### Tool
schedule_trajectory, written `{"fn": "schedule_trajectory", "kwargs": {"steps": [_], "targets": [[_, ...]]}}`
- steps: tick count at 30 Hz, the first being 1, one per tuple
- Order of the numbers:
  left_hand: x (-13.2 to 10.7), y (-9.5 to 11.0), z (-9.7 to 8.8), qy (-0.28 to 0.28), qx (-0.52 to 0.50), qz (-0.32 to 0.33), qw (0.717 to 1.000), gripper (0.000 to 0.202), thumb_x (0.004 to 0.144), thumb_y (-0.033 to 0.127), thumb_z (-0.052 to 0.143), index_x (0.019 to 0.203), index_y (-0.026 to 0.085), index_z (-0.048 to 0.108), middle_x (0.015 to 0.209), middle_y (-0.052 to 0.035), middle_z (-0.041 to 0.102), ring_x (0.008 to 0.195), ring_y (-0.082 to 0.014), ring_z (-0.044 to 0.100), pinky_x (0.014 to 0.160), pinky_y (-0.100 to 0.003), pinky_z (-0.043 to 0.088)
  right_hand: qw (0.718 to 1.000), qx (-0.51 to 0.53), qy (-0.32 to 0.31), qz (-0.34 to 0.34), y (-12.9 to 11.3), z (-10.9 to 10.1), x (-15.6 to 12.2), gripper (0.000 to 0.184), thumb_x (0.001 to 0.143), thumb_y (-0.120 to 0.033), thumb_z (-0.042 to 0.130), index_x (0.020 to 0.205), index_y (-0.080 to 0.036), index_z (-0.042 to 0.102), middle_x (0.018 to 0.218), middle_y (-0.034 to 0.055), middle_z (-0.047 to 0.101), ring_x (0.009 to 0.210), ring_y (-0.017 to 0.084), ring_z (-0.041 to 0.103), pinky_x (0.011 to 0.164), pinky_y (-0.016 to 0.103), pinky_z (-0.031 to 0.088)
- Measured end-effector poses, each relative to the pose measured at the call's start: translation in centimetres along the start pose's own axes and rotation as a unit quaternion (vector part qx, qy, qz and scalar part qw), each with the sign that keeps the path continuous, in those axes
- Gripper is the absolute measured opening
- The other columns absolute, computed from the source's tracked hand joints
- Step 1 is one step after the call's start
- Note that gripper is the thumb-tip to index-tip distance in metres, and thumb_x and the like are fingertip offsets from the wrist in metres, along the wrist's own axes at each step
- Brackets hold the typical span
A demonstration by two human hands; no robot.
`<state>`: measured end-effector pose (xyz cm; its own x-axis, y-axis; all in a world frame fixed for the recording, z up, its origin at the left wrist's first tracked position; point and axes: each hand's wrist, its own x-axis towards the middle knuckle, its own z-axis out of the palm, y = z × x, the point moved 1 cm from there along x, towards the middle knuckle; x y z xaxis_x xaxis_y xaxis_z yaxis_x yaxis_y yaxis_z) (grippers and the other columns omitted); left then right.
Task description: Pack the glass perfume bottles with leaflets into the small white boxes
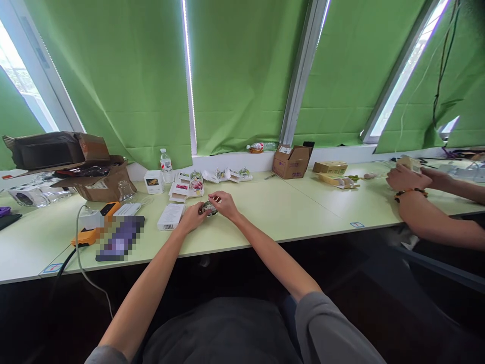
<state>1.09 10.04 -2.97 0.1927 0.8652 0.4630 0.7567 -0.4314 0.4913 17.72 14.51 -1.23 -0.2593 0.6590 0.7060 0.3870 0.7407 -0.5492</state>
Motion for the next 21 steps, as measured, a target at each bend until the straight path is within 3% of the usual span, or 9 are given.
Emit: {"fn": "schedule_trajectory", "kwargs": {"steps": [10, 21], "targets": [[0.0, 0.3, -0.2, -0.003, -0.004, 0.006, 1.000, 0.032, 0.087, 0.048, 0.050, 0.090, 0.018, 0.059, 0.072, -0.0019, 0.059, 0.061, -0.0154, 0.049, 0.055, -0.026, 0.030, 0.996, -0.084, 0.008, -0.033, -0.5, 0.2, -0.5, 0.014, 0.088, -0.024, 0.057, 0.093, -0.023, 0.070, 0.098, 0.0054, 0.072, 0.097, 0.023, 0.060, 0.076, 0.032, 0.050], [0.0, 0.5, -0.3, -0.006, 0.001, 0.003, 1.000, 0.032, 0.087, 0.049, 0.051, 0.085, 0.018, 0.059, 0.066, -0.0005, 0.055, 0.058, -0.0145, 0.045, 0.054, -0.026, 0.028, 0.985, -0.156, 0.002, -0.080, -1.3, -0.2, -0.3, 0.014, 0.086, -0.017, 0.056, 0.090, -0.021, 0.069, 0.096, 0.0059, 0.072, 0.099, 0.022, 0.058, 0.072, 0.031, 0.048]]}}
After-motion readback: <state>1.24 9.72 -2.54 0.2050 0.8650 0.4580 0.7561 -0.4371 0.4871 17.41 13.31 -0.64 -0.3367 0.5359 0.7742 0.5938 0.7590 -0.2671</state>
